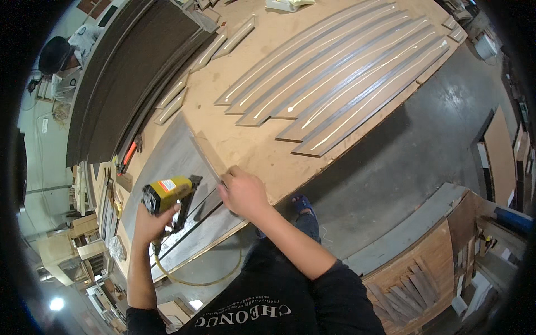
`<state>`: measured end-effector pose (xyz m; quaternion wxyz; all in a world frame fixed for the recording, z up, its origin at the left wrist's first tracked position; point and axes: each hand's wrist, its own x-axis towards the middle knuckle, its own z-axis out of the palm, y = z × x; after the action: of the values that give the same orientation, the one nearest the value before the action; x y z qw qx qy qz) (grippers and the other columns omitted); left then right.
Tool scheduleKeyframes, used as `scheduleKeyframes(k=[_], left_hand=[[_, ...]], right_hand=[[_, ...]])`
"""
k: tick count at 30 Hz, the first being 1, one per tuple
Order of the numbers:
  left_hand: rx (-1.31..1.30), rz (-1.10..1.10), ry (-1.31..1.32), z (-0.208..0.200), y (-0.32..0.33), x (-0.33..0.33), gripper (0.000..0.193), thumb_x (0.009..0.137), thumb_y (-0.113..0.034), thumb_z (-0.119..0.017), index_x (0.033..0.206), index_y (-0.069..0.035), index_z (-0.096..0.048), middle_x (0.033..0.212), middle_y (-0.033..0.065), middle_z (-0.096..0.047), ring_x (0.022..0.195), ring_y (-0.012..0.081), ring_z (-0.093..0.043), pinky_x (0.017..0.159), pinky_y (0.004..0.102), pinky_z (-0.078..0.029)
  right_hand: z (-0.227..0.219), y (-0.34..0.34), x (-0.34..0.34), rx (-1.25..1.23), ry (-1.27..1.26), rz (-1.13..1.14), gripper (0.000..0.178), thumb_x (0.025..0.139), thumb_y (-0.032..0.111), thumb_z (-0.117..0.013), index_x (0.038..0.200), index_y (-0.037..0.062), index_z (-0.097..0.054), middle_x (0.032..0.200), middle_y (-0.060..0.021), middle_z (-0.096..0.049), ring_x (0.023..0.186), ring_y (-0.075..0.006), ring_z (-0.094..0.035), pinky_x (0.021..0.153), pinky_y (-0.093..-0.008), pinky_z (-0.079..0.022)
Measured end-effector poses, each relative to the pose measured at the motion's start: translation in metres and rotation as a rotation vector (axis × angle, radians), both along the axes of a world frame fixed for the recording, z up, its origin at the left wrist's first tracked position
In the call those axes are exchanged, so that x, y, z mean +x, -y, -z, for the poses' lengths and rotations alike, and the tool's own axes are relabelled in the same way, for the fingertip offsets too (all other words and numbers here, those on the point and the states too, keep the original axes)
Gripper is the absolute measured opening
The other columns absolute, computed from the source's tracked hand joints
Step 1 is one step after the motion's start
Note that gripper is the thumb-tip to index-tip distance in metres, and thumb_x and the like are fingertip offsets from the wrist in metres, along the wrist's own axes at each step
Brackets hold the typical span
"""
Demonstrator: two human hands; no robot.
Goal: The person assembles wooden panels on a workbench by aligning wooden pieces, fastening them together using a pneumatic nail gun, and placing the assembled panels onto a nearby table.
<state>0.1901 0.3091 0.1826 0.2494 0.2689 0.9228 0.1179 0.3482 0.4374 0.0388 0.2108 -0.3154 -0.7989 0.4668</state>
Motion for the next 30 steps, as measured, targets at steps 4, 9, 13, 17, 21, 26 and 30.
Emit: scheduleKeyframes(k=[4, 9, 13, 17, 21, 26, 30], left_hand=[[0.026, 0.149, 0.081, -0.009, -0.044, -0.010, 0.038, 0.071, -0.023, -0.075, 0.097, 0.002, -0.066, 0.084, 0.0145, -0.069, 0.076, 0.0199, -0.067, 0.071, 0.0313, -0.051], [-0.139, 0.140, 0.026, 0.001, -0.053, -0.018, 0.038, 0.071, -0.023, -0.074, 0.098, 0.002, -0.067, 0.080, 0.0131, -0.069, 0.072, 0.0200, -0.066, 0.069, 0.0321, -0.051], [-0.029, 0.165, 0.076, 0.005, -0.052, -0.021, 0.038, 0.071, -0.025, -0.074, 0.097, 0.001, -0.067, 0.078, 0.0126, -0.068, 0.070, 0.0218, -0.067, 0.068, 0.0325, -0.051], [-0.078, 0.120, 0.127, 0.005, -0.054, -0.024, 0.038, 0.070, -0.025, -0.074, 0.098, 0.001, -0.067, 0.078, 0.0126, -0.069, 0.071, 0.0224, -0.067, 0.069, 0.0332, -0.051], [0.077, 0.336, -0.049, 0.016, -0.045, -0.032, 0.036, 0.071, -0.023, -0.075, 0.097, 0.000, -0.067, 0.075, 0.0107, -0.068, 0.063, 0.0174, -0.064, 0.062, 0.0320, -0.051], [0.056, 0.101, 0.118, 0.004, -0.056, -0.043, 0.036, 0.072, -0.023, -0.075, 0.098, 0.000, -0.066, 0.065, 0.0053, -0.062, 0.050, 0.0108, -0.055, 0.048, 0.0283, -0.046], [0.042, 0.055, 0.096, 0.006, -0.070, -0.064, 0.036, 0.073, -0.022, -0.075, 0.097, 0.003, -0.063, 0.063, 0.0041, -0.059, 0.049, 0.0105, -0.053, 0.046, 0.0272, -0.045]], right_hand=[[0.004, -0.012, -0.031, 0.208, 0.036, 0.010, 0.019, 0.077, 0.028, -0.066, 0.082, 0.0095, -0.070, 0.085, -0.0075, -0.060, 0.083, -0.0265, -0.059, 0.074, -0.0394, -0.045], [0.010, -0.013, -0.035, 0.142, 0.059, 0.005, 0.022, 0.074, 0.031, -0.069, 0.083, 0.0112, -0.072, 0.083, -0.0058, -0.059, 0.087, -0.0233, -0.056, 0.077, -0.0396, -0.040], [0.010, -0.014, -0.036, 0.124, 0.031, 0.013, 0.021, 0.073, 0.030, -0.070, 0.082, 0.0116, -0.072, 0.082, -0.0047, -0.058, 0.086, -0.0225, -0.056, 0.076, -0.0396, -0.040], [0.009, -0.014, -0.037, 0.115, 0.028, 0.017, 0.019, 0.073, 0.029, -0.071, 0.082, 0.0123, -0.072, 0.082, -0.0038, -0.059, 0.086, -0.0218, -0.056, 0.075, -0.0398, -0.040], [0.009, -0.014, -0.038, 0.098, 0.023, 0.014, 0.021, 0.072, 0.029, -0.072, 0.084, 0.0119, -0.072, 0.084, -0.0045, -0.059, 0.087, -0.0221, -0.056, 0.077, -0.0401, -0.041], [0.004, -0.017, -0.047, 0.118, 0.137, 0.005, 0.025, 0.073, 0.030, -0.071, 0.091, 0.0125, -0.070, 0.084, -0.0058, -0.060, 0.085, -0.0258, -0.060, 0.075, -0.0411, -0.044], [-0.002, -0.028, -0.077, 0.099, 0.191, -0.039, 0.028, 0.075, 0.029, -0.068, 0.096, 0.0109, -0.068, 0.088, -0.0091, -0.062, 0.087, -0.0295, -0.063, 0.077, -0.0430, -0.048]])
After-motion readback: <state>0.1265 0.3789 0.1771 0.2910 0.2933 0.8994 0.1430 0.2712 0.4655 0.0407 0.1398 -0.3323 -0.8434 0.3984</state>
